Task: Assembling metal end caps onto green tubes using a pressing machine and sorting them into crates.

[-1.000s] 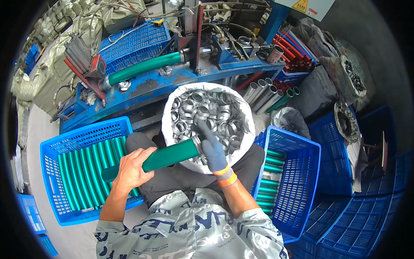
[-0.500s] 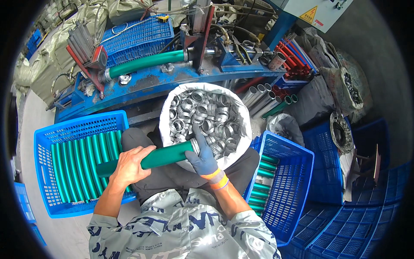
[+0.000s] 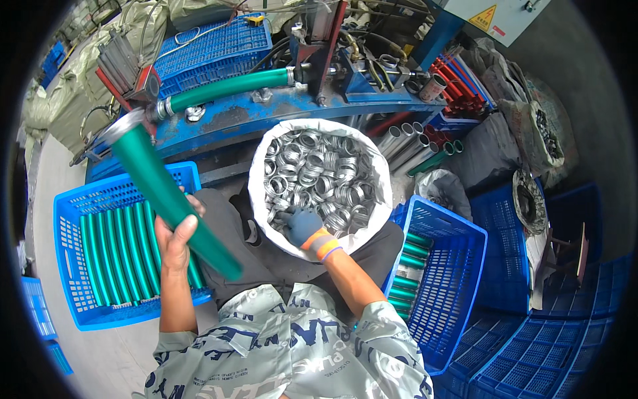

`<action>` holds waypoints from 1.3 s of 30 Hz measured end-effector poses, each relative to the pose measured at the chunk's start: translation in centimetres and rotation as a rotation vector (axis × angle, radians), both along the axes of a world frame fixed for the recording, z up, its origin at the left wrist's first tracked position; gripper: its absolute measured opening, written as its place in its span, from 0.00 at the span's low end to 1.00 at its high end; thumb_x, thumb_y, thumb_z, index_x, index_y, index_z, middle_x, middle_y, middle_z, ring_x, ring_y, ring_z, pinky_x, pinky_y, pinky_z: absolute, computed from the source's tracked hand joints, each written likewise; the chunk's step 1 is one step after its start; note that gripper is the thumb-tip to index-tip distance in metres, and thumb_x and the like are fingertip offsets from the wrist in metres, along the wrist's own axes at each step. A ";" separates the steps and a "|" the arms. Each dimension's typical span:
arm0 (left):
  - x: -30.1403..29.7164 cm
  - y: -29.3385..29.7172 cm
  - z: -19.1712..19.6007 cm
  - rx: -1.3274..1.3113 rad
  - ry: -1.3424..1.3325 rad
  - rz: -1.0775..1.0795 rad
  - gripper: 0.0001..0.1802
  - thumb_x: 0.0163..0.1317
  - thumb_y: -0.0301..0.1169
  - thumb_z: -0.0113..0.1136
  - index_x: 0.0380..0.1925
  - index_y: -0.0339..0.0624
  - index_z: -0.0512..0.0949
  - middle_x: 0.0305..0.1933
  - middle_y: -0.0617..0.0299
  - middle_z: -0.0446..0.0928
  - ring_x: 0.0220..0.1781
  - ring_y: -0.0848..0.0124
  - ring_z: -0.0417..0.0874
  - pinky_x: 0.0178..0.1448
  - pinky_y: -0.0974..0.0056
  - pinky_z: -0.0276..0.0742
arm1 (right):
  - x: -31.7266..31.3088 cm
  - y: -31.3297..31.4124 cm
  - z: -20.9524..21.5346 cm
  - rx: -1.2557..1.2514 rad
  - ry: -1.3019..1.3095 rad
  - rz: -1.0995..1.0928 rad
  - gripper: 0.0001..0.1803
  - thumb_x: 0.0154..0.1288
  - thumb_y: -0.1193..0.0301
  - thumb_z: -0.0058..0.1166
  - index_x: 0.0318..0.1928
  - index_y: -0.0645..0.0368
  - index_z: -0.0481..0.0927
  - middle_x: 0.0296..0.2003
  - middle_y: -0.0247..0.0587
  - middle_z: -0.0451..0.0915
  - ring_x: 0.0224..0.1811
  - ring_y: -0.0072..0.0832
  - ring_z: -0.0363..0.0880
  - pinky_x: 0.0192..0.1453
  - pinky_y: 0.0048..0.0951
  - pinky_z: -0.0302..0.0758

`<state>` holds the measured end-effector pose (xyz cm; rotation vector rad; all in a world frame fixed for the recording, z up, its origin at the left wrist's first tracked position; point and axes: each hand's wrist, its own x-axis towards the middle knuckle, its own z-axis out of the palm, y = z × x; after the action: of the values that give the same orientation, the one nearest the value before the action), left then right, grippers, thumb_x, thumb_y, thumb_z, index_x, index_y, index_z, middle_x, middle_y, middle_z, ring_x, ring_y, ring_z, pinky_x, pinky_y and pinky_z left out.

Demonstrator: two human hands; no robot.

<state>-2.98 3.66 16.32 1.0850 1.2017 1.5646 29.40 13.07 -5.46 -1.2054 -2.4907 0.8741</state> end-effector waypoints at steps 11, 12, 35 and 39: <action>-0.7 -1.2 -5.5 -0.089 -0.401 0.252 0.33 0.85 0.49 0.68 0.75 0.37 0.73 0.69 0.44 0.85 0.73 0.58 0.86 0.78 0.47 0.83 | -1.9 -0.4 -0.5 -0.023 -0.407 -0.109 0.22 0.77 0.51 0.62 0.61 0.42 0.97 0.56 0.55 0.90 0.57 0.54 0.94 0.61 0.56 0.89; -0.8 -1.4 -5.6 -0.102 -0.446 0.282 0.33 0.86 0.49 0.67 0.76 0.38 0.72 0.70 0.44 0.84 0.74 0.58 0.86 0.78 0.47 0.83 | -2.4 -0.8 -0.4 -0.032 -0.350 -0.141 0.23 0.76 0.49 0.63 0.61 0.43 0.97 0.56 0.56 0.90 0.56 0.55 0.94 0.60 0.56 0.90; 4.4 -2.0 -9.1 -0.268 -0.678 0.259 0.30 0.86 0.56 0.66 0.71 0.46 0.81 0.70 0.54 0.88 0.70 0.60 0.91 0.73 0.52 0.90 | 1.5 -3.2 13.6 -0.531 1.000 -0.259 0.51 0.86 0.62 0.62 0.95 0.66 0.48 0.91 0.56 0.62 0.93 0.40 0.61 0.95 0.39 0.56; 4.2 -2.5 -9.0 -0.236 -0.666 0.274 0.30 0.86 0.56 0.66 0.71 0.45 0.81 0.70 0.54 0.88 0.71 0.60 0.90 0.75 0.50 0.88 | 0.1 -3.3 13.1 -0.293 0.864 -0.293 0.59 0.83 0.65 0.69 0.96 0.64 0.41 0.78 0.43 0.76 0.76 0.29 0.75 0.85 0.32 0.67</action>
<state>1.20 1.19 7.34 0.2064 1.0486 1.7389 29.53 9.74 7.61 -0.9385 -1.5024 1.3393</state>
